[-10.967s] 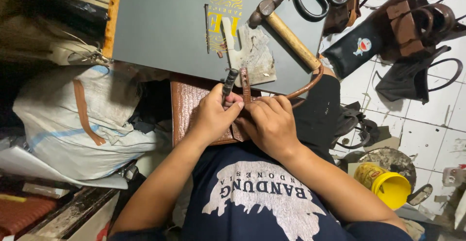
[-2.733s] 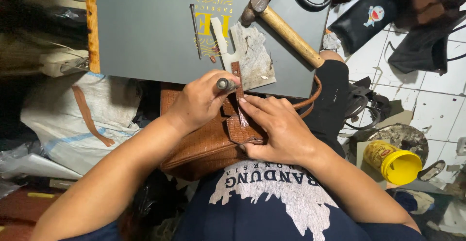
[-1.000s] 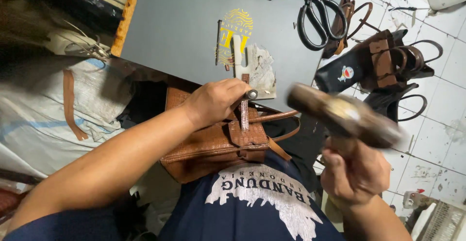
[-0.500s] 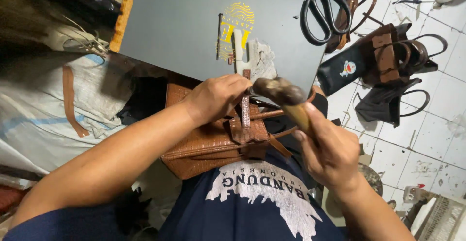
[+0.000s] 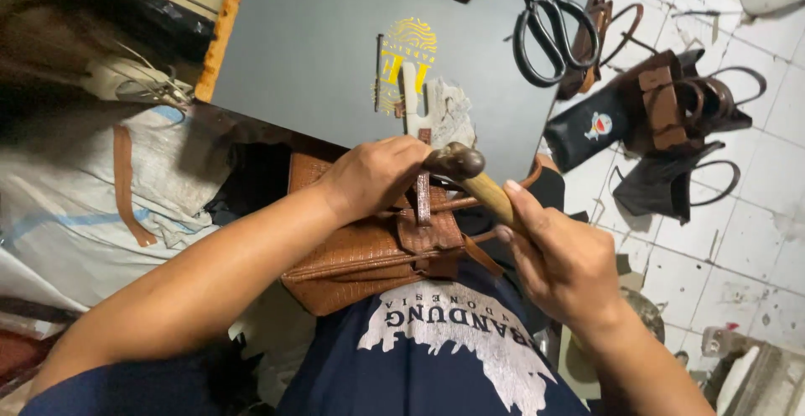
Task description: Using a hammer and punch tool to attach straps and hardware to a leather bag
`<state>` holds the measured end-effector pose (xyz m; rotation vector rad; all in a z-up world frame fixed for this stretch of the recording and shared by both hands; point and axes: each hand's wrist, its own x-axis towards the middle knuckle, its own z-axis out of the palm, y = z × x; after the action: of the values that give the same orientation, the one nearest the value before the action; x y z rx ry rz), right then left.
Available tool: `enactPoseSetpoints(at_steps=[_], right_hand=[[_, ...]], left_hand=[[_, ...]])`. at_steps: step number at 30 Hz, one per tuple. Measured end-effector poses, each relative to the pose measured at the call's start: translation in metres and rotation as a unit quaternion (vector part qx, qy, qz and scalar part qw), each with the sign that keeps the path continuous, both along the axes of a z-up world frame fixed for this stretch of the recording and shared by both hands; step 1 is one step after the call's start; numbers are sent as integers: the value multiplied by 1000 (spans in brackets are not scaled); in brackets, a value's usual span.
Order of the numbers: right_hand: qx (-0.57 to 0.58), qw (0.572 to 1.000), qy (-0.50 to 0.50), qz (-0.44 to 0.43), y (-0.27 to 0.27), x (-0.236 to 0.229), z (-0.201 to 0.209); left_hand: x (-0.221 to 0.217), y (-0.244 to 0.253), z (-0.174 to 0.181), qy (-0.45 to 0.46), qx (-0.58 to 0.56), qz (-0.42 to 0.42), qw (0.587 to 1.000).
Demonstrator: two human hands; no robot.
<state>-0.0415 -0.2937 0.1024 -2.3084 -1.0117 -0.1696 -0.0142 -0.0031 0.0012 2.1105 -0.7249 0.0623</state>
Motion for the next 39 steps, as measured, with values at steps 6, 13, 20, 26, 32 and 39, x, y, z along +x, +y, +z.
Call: enactPoseSetpoints(at_steps=[6, 13, 20, 26, 32, 39], right_hand=[[63, 998, -11, -6, -2, 8, 7], [55, 998, 7, -42, 15, 11, 32], [582, 606, 536, 81, -133, -40, -113], [-81, 995, -59, -10, 4, 7, 17], [5, 999, -36, 5, -4, 8, 1], [78, 996, -1, -51, -21, 10, 4]], left_hand=[[9, -1, -2, -72, -9, 21, 997], [7, 0, 8, -66, 49, 21, 996], [6, -2, -11, -68, -12, 18, 997], [7, 0, -8, -69, -2, 10, 998], [7, -2, -5, -66, -6, 14, 998], [6, -2, -7, -66, 25, 26, 997]])
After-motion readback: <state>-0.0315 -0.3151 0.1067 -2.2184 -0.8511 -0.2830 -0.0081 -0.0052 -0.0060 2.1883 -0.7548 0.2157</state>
